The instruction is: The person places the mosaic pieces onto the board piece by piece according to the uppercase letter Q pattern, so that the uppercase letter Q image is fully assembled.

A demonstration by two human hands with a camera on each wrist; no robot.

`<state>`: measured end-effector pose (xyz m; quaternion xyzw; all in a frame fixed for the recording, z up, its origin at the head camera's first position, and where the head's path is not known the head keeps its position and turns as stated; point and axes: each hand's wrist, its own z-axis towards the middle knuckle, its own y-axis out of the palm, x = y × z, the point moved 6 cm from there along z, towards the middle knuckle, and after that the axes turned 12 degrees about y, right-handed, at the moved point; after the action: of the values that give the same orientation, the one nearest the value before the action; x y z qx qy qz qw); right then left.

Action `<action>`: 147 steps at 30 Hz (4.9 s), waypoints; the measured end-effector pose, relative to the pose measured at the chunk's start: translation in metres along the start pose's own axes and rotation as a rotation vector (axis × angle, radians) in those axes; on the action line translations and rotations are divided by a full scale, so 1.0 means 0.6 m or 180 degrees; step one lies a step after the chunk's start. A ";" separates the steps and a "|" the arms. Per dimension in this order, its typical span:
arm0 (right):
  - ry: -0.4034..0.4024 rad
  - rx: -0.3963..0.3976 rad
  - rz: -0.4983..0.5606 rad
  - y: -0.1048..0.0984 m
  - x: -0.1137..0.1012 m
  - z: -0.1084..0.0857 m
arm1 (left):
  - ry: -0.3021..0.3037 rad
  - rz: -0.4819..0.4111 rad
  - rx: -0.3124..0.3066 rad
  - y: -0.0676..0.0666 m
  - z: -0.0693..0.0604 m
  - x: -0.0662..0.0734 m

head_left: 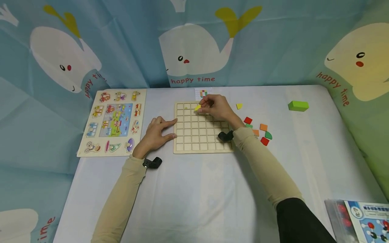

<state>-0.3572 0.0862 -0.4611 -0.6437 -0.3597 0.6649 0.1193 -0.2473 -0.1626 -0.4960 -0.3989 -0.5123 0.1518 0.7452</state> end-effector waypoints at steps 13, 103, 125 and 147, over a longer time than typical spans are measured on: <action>0.0189 -0.0142 -0.0243 0.026 -0.007 0.008 | -0.0023 -0.0011 -0.0025 -0.003 -0.001 0.001; 0.0973 -0.0126 -0.0739 -0.205 0.152 -0.153 | 0.0007 0.0038 0.0016 0.001 -0.003 0.004; 0.0920 -0.0255 -0.0631 -0.198 0.184 -0.160 | 0.0003 0.0016 0.0047 0.001 -0.003 0.000; 0.0941 -0.0345 -0.0747 -0.194 0.191 -0.154 | 0.0019 -0.0023 0.0079 -0.001 -0.003 0.006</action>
<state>-0.3220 0.2702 -0.4679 -0.6935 -0.4460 0.5243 0.2127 -0.2442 -0.1615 -0.4938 -0.3882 -0.5096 0.1543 0.7522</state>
